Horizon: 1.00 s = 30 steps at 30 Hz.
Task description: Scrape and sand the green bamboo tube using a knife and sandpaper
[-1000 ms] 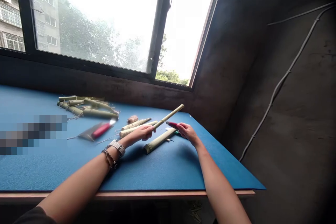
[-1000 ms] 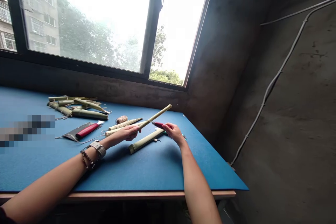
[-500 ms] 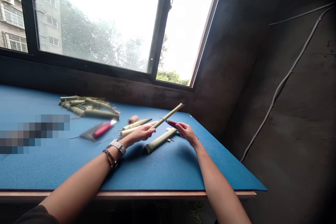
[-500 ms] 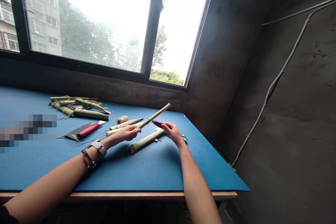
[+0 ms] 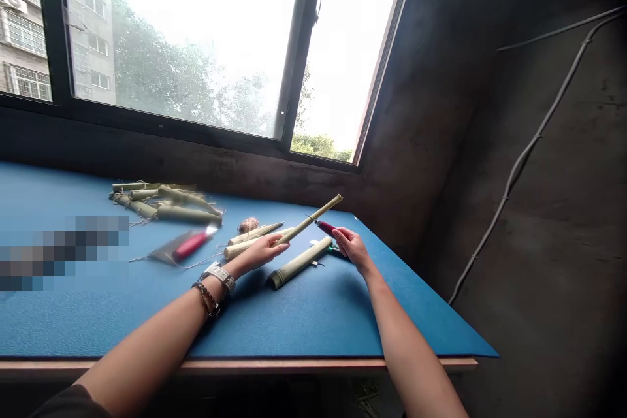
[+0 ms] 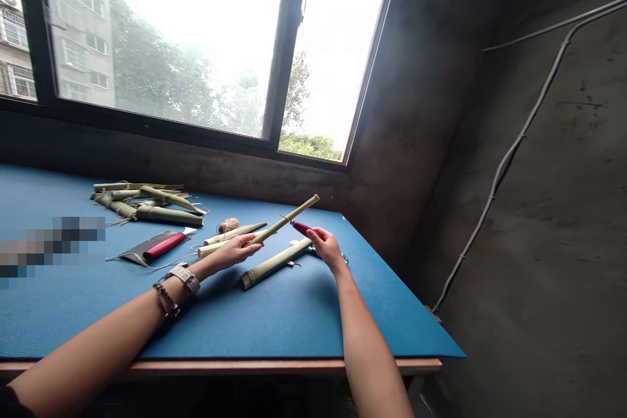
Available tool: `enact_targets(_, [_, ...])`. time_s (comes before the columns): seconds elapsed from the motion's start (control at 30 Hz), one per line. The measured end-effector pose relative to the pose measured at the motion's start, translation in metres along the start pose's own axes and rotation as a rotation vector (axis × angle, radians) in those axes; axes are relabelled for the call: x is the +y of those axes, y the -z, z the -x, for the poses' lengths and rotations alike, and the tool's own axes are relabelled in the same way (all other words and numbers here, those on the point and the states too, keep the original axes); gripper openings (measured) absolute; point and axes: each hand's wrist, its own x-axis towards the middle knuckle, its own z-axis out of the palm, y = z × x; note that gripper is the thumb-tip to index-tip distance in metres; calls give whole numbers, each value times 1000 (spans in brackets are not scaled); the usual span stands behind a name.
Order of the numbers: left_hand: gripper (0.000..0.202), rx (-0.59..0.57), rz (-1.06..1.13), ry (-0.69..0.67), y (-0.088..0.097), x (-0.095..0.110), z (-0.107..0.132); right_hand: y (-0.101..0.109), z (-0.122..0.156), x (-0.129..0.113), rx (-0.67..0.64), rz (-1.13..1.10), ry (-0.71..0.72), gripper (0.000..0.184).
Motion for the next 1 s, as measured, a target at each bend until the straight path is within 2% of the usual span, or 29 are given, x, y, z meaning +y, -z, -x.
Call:
enact_targets(0.2, [28, 76, -222, -103, -1, 3, 1, 17, -6, 6, 195, -48, 15, 60])
enact_targets(0.27, [26, 101, -289, -118, -1, 3, 2, 17, -7, 9, 215, -47, 6, 60])
enact_targets(0.5, [23, 217, -470, -101, -1, 1, 2, 5, -5, 14, 84, 0, -25, 59])
enact_targets(0.73, [24, 171, -541, -143, -3, 4, 3, 25, -7, 14, 189, -4, -8, 62])
enact_targets(0.8, [23, 150, -549, -160, -5, 6, 4, 20, -6, 14, 139, 17, -7, 62])
enact_targets(0.93, [28, 119, -570, -178, -7, 7, 4, 2, -3, 12, -46, 81, -2, 56])
enact_targets(1.0, [31, 101, -578, -179, -7, 6, 3, 1, -3, 11, -52, 103, 19, 54])
